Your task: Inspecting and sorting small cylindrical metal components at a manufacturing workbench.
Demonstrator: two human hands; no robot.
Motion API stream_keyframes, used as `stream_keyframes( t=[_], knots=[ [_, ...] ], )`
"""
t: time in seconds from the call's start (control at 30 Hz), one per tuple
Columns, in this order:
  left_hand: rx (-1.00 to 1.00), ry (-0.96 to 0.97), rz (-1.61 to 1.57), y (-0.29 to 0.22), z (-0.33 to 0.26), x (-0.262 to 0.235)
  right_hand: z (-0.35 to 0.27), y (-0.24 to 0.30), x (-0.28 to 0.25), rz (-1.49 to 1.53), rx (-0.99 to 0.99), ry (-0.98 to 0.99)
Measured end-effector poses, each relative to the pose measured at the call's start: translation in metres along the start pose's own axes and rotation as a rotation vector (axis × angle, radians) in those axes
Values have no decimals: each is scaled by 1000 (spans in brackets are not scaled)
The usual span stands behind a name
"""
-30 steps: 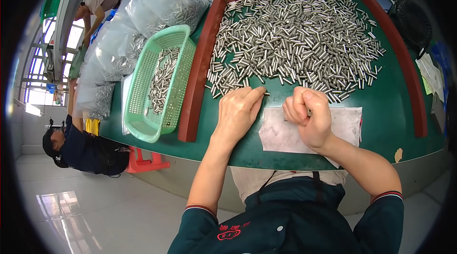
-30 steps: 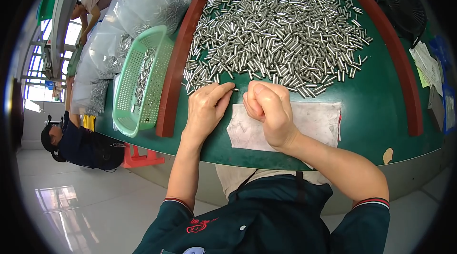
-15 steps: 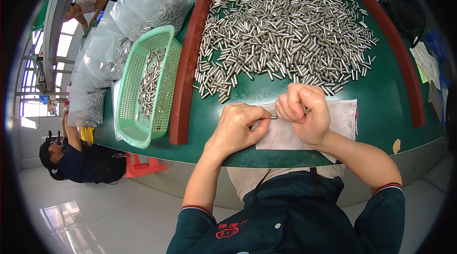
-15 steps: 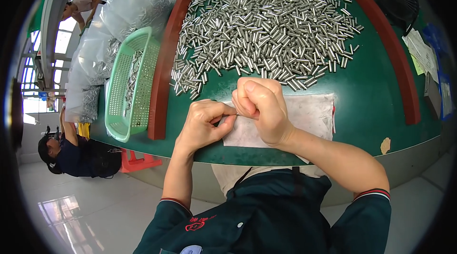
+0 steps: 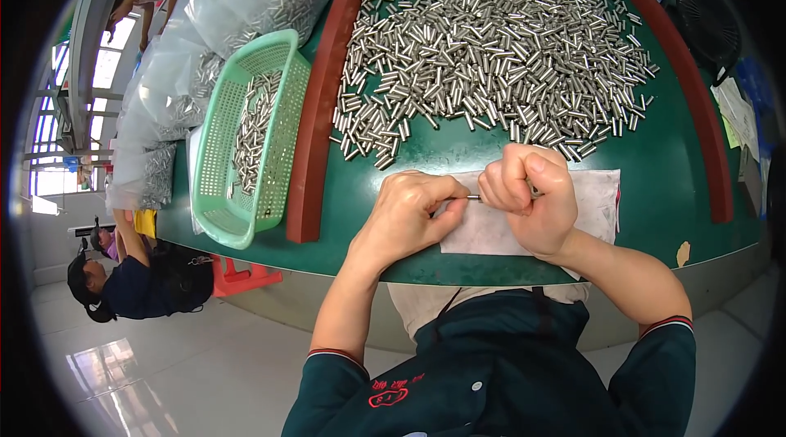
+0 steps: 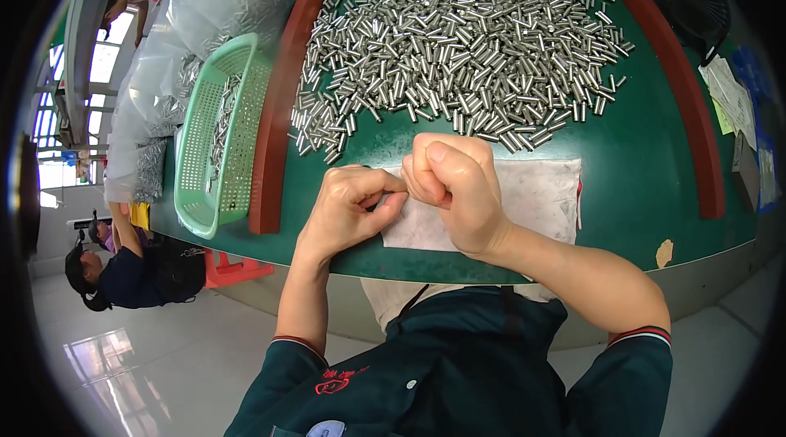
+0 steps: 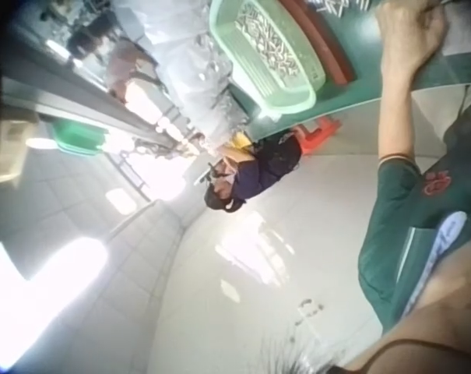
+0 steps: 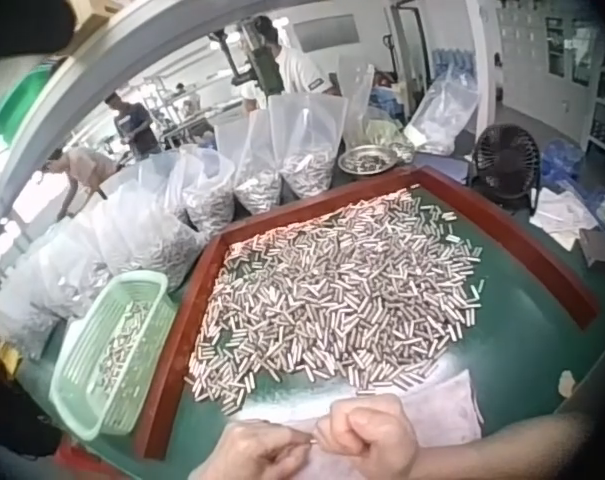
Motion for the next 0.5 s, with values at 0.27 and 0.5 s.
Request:
stream_keyframes(
  t=[0.27,0.5],
  knots=[
    [-26,-21,-66,4,-1,0,0,-2,-1,-6,-5,-7],
    [-16,-30,-73,4,-2,0,-1,1,1,-62,-67,13]
  ],
)
Point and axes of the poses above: each hand's wrist, its own z-axis towards the middle knuckle, its own x-axis out of the palm, y = z × x, the point moved 5 cm from there along z, towards the middle knuckle, and after that the axes turned 12 degrees about -z, right-handed, at the moved point
